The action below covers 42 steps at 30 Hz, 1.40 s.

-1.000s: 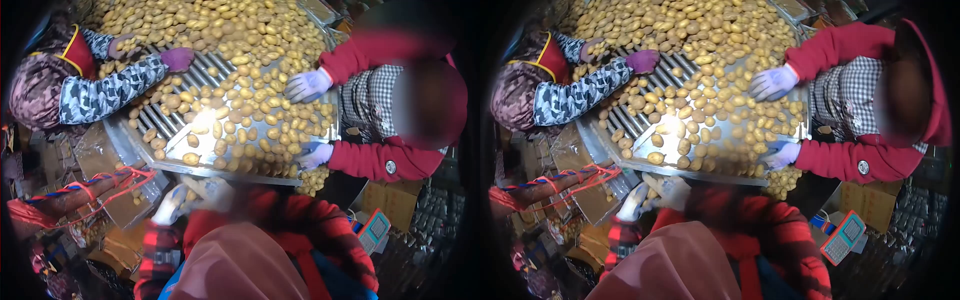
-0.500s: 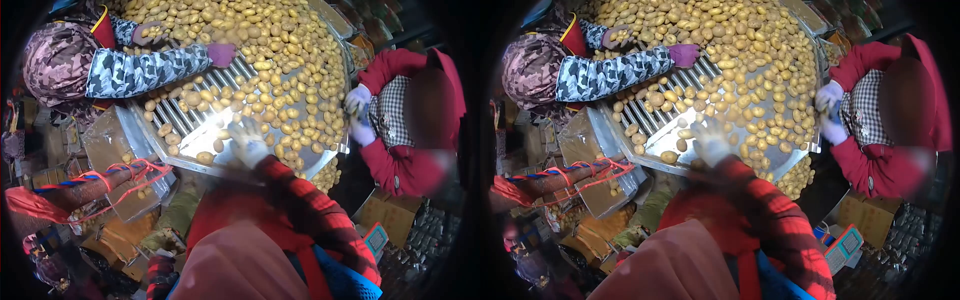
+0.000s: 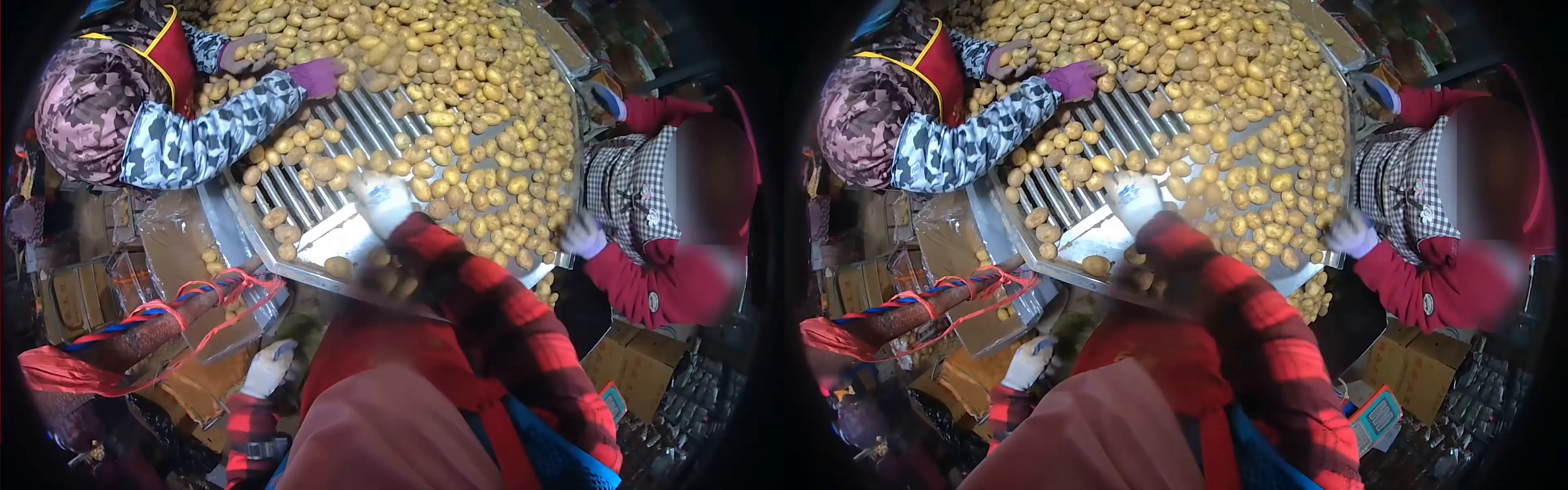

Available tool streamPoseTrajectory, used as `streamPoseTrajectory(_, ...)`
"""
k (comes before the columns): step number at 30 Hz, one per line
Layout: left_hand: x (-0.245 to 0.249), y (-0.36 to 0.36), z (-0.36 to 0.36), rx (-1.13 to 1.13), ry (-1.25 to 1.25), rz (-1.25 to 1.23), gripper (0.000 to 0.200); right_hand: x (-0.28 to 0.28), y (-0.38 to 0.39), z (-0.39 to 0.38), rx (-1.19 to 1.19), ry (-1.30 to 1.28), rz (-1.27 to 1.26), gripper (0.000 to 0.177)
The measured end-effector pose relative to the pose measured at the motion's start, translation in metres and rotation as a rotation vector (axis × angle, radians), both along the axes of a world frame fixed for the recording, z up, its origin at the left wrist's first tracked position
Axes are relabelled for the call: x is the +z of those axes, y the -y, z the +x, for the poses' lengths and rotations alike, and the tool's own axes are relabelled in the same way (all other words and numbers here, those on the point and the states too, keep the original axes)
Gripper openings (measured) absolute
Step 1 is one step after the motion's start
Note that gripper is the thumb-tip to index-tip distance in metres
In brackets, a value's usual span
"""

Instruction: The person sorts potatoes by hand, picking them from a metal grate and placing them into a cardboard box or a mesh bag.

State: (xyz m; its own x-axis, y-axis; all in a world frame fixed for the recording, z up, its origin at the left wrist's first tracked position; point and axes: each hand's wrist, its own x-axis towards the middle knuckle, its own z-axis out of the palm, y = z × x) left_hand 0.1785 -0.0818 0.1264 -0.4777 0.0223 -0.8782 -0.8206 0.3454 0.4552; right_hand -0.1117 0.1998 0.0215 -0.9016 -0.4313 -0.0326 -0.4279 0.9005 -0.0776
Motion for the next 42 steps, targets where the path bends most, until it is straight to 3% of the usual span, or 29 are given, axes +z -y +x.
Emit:
streamPoseTrajectory(2, -0.005, -0.021, -0.02, -0.051, -0.134, -0.001, 0.034, -0.043, 0.01, -0.006, 0.08, -0.114, 0.001, 0.023)
streamPoseTrajectory(4, -0.007, -0.043, -0.031, -0.083, -0.244, -0.007, 0.034, -0.069, 0.014, -0.018, -0.057, 0.156, -0.024, 0.022)
streamPoseTrajectory(5, -0.007, -0.053, -0.043, 0.077, -0.222, 0.229, 0.038, -0.073, 0.001, -0.014, -0.137, 0.247, -0.727, 0.025)
streamPoseTrajectory(7, -0.014, -0.073, -0.076, 0.252, -0.222, 0.474, 0.043, -0.032, -0.006, 0.01, 0.127, -0.172, -0.474, 0.03)
streamPoseTrajectory(8, -0.017, -0.083, -0.086, 0.507, -0.13, 0.63, 0.048, -0.006, 0.001, 0.036, 0.053, 0.204, -0.719, 0.029)
streamPoseTrajectory(9, -0.02, -0.088, -0.088, 0.767, -0.021, 0.777, 0.052, 0.014, 0.013, 0.067, -0.1, 0.634, -1.266, 0.028)
streamPoseTrajectory(10, -0.056, -0.079, -0.067, 0.424, -0.364, 0.69, 0.054, 0.036, 0.029, 0.097, -0.032, 0.87, -1.795, 0.028)
streamPoseTrajectory(11, -0.047, -0.073, -0.066, 0.435, -0.361, 0.69, 0.054, 0.044, 0.041, 0.116, -0.032, 0.88, -1.79, 0.028)
streamPoseTrajectory(13, -0.024, -0.059, -0.073, 0.274, -0.308, 0.437, 0.032, 0.054, 0.059, 0.135, 0.396, 0.804, -2.404, 0.03)
streamPoseTrajectory(14, -0.027, -0.041, -0.057, 0.476, -0.132, 0.54, 0.03, 0.085, 0.041, 0.132, -0.016, 1.084, -1.434, 0.032)
streamPoseTrajectory(16, -0.036, -0.002, 0.007, 0.245, -0.344, 0.242, 0.029, 0.026, 0.057, 0.097, -0.033, 0.347, -1.101, 0.029)
streamPoseTrajectory(17, -0.005, 0.024, 0.02, -0.174, -0.327, 0.09, 0.026, 0.109, 0.042, 0.02, 0.313, 0.551, -0.618, 0.033)
streamPoseTrajectory(18, 0.018, 0.029, 0.032, 0.234, 0.193, 0.105, 0.027, 0.058, 0.061, 0.002, 0.222, 0.012, -0.704, 0.038)
streamPoseTrajectory(19, 0.03, 0.035, 0.049, 0.218, 0.367, -0.084, 0.026, 0.057, 0.064, -0.018, 0.231, -0.108, -0.573, 0.037)
streamPoseTrajectory(20, -0.005, 0.07, 0.12, 0.054, 0.157, -0.1, 0.025, 0.03, 0.065, -0.036, 0.231, 0.117, -0.369, 0.031)
streamPoseTrajectory(21, -0.003, 0.069, 0.137, -0.144, 0.233, -0.429, 0.021, -0.016, 0.059, -0.039, 0.273, 0.025, -0.404, 0.026)
streamPoseTrajectory(22, -0.039, 0.092, 0.204, -0.228, 0.026, -0.538, 0.024, -0.006, 0.048, -0.031, 0.319, -0.052, -0.273, 0.018)
streamPoseTrajectory(23, -0.001, 0.069, 0.167, -0.055, 0.429, -0.547, 0.038, 0.014, 0.028, -0.023, 0.243, 0.092, -0.354, 0.015)
streamPoseTrajectory(24, -0.038, 0.096, 0.23, -0.169, 0.404, -0.53, 0.04, 0.006, 0.009, -0.013, 0.125, 0.123, -0.259, 0.01)
streamPoseTrajectory(27, -0.041, 0.108, 0.24, -0.264, 0.445, -0.56, 0.04, 0.055, -0.012, 0.006, 0.123, -0.252, -0.228, 0.012)
streamPoseTrajectory(31, -0.037, 0.11, 0.23, -0.394, 0.506, -0.636, 0.041, 0.036, 0.072, -0.029, 0.351, -0.042, -0.564, 0.027)
streamPoseTrajectory(33, -0.036, 0.098, 0.184, -0.449, 0.269, -0.828, 0.041, -0.004, 0.122, -0.047, 0.247, -0.199, -0.101, 0.029)
streamPoseTrajectory(34, -0.027, 0.085, 0.15, -0.398, 0.212, -0.783, 0.039, -0.021, 0.146, -0.06, 0.156, -0.177, -0.137, 0.033)
streamPoseTrajectory(35, -0.017, 0.071, 0.118, -0.344, 0.152, -0.743, 0.038, 0.006, 0.17, -0.076, 0.195, 0.226, 0.097, 0.032)
streamPoseTrajectory(37, -0.008, 0.047, 0.085, -0.095, 0.095, -0.627, 0.034, -0.087, 0.195, -0.06, 0.079, -0.001, -0.072, 0.031)
streamPoseTrajectory(38, -0.015, 0.04, 0.087, -0.089, 0.086, -0.629, 0.034, -0.063, 0.169, -0.045, 0.155, -0.182, -0.108, 0.032)
streamPoseTrajectory(39, -0.026, 0.033, 0.09, -0.065, -0.05, -0.605, 0.034, -0.128, 0.182, -0.039, 0.124, -0.226, -0.014, 0.028)
streamPoseTrajectory(41, -0.033, 0.016, 0.086, -0.044, -0.19, -0.57, 0.034, 0.044, 0.112, -0.02, 0.456, 0.361, 0.182, 0.025)
streamPoseTrajectory(42, -0.029, 0.006, 0.075, -0.054, -0.149, -0.552, 0.035, 0.033, 0.091, -0.003, 0.37, 0.31, -0.02, 0.021)
